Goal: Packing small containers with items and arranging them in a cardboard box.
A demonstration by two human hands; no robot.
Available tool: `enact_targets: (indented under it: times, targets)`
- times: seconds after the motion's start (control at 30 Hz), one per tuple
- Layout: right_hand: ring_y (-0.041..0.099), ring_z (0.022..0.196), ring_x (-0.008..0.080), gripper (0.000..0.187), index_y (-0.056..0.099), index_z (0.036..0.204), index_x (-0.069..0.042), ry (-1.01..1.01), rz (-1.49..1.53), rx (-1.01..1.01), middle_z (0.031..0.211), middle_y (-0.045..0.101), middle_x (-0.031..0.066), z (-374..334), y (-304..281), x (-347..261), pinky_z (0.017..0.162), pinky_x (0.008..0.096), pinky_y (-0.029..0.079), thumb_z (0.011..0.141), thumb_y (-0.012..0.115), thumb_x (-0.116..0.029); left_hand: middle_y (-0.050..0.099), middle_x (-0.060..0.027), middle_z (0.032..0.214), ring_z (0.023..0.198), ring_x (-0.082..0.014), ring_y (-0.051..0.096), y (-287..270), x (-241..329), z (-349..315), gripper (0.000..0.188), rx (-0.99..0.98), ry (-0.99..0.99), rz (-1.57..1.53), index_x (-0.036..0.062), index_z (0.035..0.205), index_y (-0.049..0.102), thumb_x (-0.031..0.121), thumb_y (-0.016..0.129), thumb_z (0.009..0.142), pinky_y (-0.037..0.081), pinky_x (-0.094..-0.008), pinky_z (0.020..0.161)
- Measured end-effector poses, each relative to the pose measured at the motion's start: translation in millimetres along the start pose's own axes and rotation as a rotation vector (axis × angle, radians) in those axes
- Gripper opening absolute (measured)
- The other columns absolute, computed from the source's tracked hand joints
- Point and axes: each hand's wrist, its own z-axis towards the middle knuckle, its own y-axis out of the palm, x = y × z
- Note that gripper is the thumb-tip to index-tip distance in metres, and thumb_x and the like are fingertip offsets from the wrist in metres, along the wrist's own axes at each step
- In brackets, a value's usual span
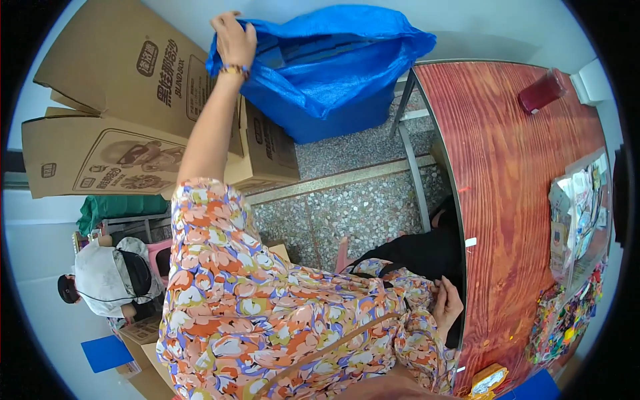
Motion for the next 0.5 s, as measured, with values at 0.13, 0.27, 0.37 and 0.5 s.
enact_targets:
  times: [0.13,0.27,0.37,0.5]
  targets:
    - [0.065,0.079,0.0123,0.021,0.065,0.115,0.003,0.013,0.02,-0.048,0.093,0.069,0.01,7.7,1.7,-5.7,0.071,0.0241,0.052,0.098,0.052,-0.001,0.055,-0.0147,0.09,0.083,-0.036,0.059,-21.9,-5.0,-49.2,0.019,-0.123,0.085,-0.032,0.0032,0.093,0.058,0.015,0.07,0.084,0.049,-0.0433,0.074]
    - [0.066,0.078,0.0133,0.02,0.065,0.113,0.003,0.052,0.038,-0.104,0.092,0.069,0.0103,15.3,4.6,0.0,0.07,0.0248,0.053,0.098,0.052,-0.001,0.063,-0.0171,0.093,0.086,-0.039,0.062,-19.7,-31.6,-90.7,0.021,-0.59,0.21,0.038,0.0069,0.1,0.064,0.025,0.066,0.089,0.052,-0.0456,0.077]
    - [0.065,0.077,0.0135,0.02,0.064,0.113,0.003,0.014,-0.003,-0.153,0.091,0.069,0.0103,24.5,9.7,-4.0,0.07,0.0249,0.053,0.098,0.052,0.0,0.066,-0.0173,0.106,0.096,-0.0394,0.065,-21.4,-31.9,-91.2,0.032,-0.658,0.15,0.373,0.0106,0.115,0.063,0.034,0.062,0.092,0.055,-0.049,0.08]
    - [0.069,0.077,0.0203,0.02,0.064,0.11,0.004,0.015,0.01,-0.178,0.091,0.069,0.0164,35.1,9.7,-4.3,0.069,0.0284,0.055,0.095,0.052,0.004,0.066,-0.0219,0.115,0.105,-0.0393,0.064,-43.8,-43.3,-53.5,0.037,-1.146,-0.141,0.726,0.0073,0.117,0.063,0.033,0.062,0.09,0.053,-0.0506,0.086]
